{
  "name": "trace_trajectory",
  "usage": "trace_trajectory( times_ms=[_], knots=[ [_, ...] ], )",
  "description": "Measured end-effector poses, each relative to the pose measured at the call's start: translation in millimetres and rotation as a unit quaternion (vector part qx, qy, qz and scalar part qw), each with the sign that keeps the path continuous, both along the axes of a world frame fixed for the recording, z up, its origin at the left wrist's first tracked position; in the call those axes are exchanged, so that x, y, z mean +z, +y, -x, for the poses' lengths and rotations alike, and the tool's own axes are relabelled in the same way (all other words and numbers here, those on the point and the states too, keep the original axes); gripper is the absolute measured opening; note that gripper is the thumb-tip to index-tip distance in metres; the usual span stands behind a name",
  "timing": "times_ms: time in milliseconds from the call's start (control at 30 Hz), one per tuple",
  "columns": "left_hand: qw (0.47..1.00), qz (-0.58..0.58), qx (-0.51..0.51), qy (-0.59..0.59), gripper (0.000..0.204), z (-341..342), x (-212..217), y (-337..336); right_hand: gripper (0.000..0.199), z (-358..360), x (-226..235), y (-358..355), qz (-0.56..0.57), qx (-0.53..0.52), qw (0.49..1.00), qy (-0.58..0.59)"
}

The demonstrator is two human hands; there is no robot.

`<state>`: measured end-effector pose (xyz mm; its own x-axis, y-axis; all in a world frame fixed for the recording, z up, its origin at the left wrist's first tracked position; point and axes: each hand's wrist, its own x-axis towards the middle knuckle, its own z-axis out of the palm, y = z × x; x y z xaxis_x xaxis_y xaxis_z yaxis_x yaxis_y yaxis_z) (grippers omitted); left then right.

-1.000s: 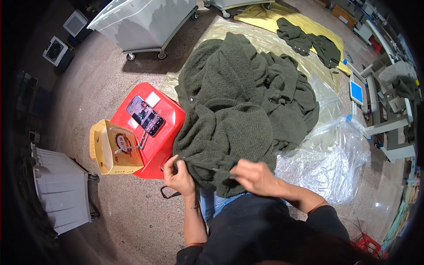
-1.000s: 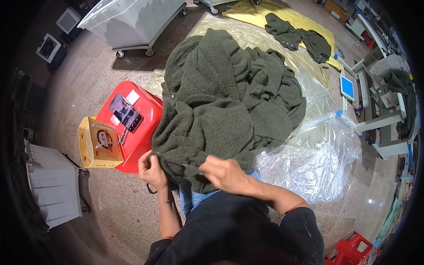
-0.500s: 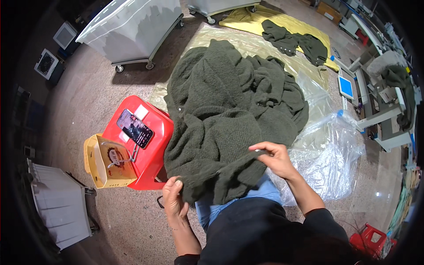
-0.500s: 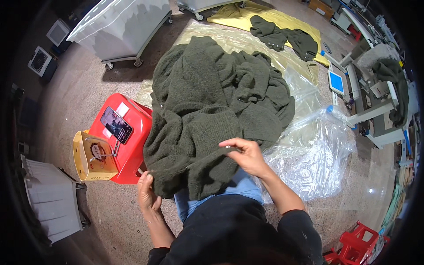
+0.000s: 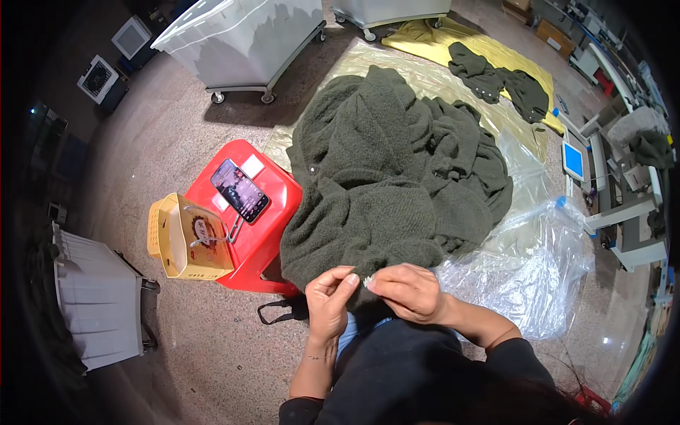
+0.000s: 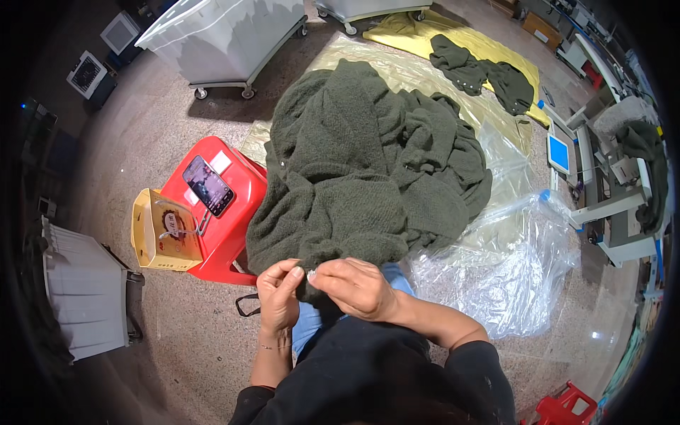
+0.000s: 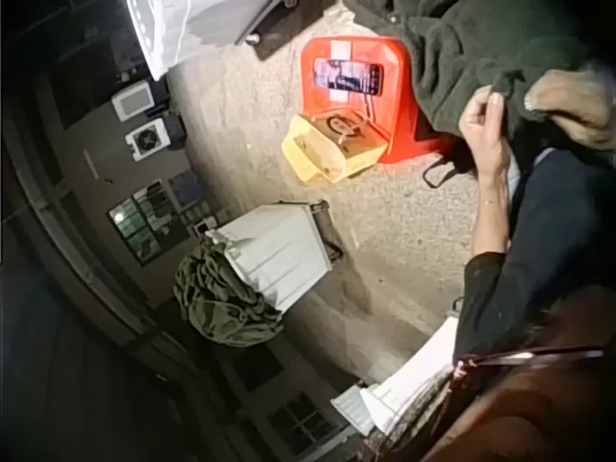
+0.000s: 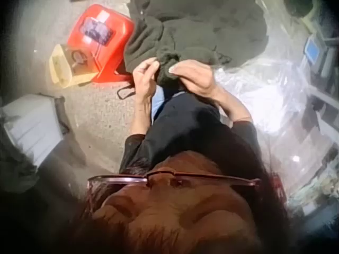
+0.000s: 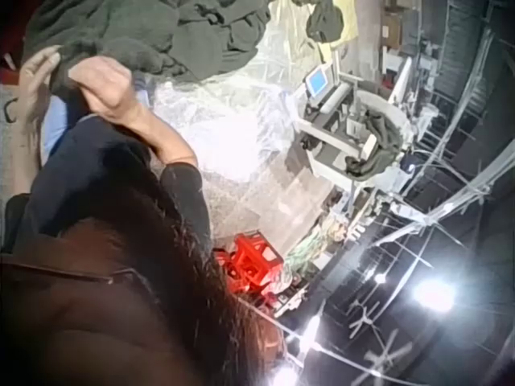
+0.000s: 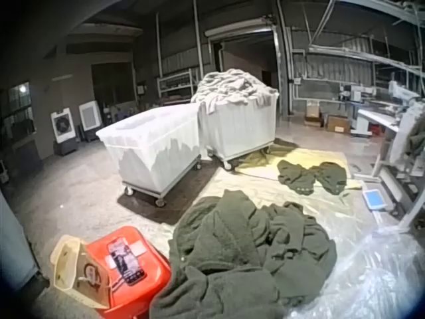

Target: Inspect the quality and seams of a large piece of green fabric.

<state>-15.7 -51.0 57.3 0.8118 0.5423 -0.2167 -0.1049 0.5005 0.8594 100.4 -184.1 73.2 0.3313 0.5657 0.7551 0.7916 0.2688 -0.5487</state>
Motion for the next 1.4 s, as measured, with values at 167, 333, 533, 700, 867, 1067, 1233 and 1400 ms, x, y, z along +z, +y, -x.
trace_trajectory(
  times_ms=[167,333,533,700,867,1067,1233,1400],
  knots=[
    [1.0,-0.015,0.014,-0.01,0.013,5.1,-0.4,-2.1,0.027,4.2,-9.9,8.2,0.002,-0.008,1.0,-0.005],
    [0.988,-0.152,0.008,-0.016,0.012,3.3,-0.4,-0.4,0.029,-7.5,1.9,5.4,0.105,0.033,0.985,0.135],
    [0.96,-0.268,-0.061,-0.057,0.008,4.9,1.4,9.1,0.02,-32.1,12.1,6.1,0.303,0.187,0.921,0.16],
    [0.92,-0.384,0.073,-0.033,0.008,3.0,-6.3,-3.6,0.016,-1.0,-2.6,12.0,0.204,0.072,0.972,0.095],
    [0.953,-0.246,0.172,-0.037,0.008,0.8,-15.6,-23.1,0.021,11.1,-21.5,14.8,0.076,-0.067,0.993,-0.053],
    [0.973,-0.204,0.111,-0.015,0.006,7.7,-15.3,-17.5,0.018,3.7,-19.0,12.9,0.083,0.031,0.99,0.109],
    [0.953,-0.303,0.016,-0.028,0.009,7.8,-10.0,5.0,0.016,-14.9,-5.4,7.8,0.246,0.06,0.966,-0.052],
    [0.937,-0.348,-0.039,-0.002,0.008,8.6,-3.6,16.7,0.013,-25.3,-0.3,8.2,0.248,0.081,0.949,-0.176]
  ],
)
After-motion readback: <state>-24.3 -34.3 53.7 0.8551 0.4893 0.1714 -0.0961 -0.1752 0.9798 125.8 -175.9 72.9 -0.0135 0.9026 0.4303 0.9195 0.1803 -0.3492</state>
